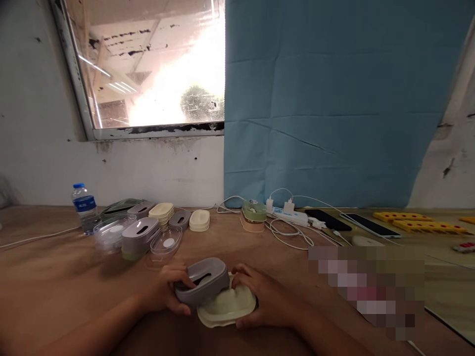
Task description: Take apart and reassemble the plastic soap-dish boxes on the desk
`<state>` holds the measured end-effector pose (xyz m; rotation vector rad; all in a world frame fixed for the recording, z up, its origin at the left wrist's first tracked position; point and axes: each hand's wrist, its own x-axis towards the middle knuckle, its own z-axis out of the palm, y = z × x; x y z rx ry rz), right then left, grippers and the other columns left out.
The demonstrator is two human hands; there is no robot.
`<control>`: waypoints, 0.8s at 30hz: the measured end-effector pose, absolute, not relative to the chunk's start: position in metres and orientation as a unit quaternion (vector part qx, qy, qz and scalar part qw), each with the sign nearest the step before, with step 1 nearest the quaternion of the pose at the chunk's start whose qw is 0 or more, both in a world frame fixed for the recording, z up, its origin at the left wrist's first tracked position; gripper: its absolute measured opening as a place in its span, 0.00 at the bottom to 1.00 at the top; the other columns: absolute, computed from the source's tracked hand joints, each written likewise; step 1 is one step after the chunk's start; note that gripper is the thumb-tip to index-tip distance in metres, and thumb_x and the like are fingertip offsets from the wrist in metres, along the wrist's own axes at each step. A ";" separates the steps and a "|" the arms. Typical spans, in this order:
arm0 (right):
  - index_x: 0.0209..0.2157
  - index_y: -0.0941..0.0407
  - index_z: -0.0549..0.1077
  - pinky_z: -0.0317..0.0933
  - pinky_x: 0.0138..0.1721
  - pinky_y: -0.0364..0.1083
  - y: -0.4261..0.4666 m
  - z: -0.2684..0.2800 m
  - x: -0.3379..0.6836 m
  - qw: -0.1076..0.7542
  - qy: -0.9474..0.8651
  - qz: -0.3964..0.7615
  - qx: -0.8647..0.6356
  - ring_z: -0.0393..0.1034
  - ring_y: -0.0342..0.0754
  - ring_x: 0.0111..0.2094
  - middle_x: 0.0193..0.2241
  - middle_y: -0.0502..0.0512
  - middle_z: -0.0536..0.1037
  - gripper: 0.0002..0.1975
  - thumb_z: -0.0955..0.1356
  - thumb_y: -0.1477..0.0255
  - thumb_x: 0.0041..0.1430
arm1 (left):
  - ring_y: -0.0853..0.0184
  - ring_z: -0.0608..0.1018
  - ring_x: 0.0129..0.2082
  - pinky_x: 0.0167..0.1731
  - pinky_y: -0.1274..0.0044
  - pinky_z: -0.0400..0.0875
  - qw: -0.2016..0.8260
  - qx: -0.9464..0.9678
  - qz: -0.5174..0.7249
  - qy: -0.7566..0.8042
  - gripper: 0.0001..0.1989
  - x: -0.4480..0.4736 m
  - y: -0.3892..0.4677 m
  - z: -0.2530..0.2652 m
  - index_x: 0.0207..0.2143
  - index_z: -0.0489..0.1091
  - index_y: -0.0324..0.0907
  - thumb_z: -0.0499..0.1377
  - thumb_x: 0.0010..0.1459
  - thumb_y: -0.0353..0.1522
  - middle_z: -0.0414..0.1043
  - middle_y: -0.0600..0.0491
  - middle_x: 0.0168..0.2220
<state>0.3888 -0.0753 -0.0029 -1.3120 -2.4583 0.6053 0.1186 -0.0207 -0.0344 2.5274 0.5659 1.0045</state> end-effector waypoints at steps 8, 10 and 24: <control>0.36 0.51 0.68 0.56 0.47 0.49 -0.073 -0.001 0.403 0.127 -0.829 0.191 -0.511 0.60 0.54 0.49 0.50 0.54 0.62 0.22 0.72 0.60 0.35 | 0.68 0.72 0.27 0.29 0.78 0.62 0.004 0.936 0.293 0.195 0.18 0.122 -0.026 -0.029 0.32 0.71 0.40 0.56 0.49 0.46 0.72 0.51 0.26; 0.35 0.50 0.68 0.58 0.45 0.49 -0.072 0.000 0.407 0.127 -0.825 0.187 -0.519 0.61 0.54 0.47 0.50 0.54 0.62 0.21 0.72 0.61 0.36 | 0.67 0.72 0.29 0.30 0.78 0.63 -0.011 0.937 0.286 0.202 0.18 0.122 -0.032 -0.028 0.37 0.70 0.40 0.55 0.52 0.44 0.72 0.50 0.29; 0.35 0.51 0.68 0.58 0.42 0.47 -0.075 0.000 0.402 0.162 -0.812 0.159 -0.538 0.64 0.52 0.41 0.44 0.53 0.65 0.22 0.72 0.59 0.35 | 0.64 0.72 0.39 0.40 0.78 0.63 -0.085 0.800 0.281 0.523 0.14 0.123 0.117 0.041 0.40 0.70 0.37 0.52 0.55 0.35 0.70 0.47 0.40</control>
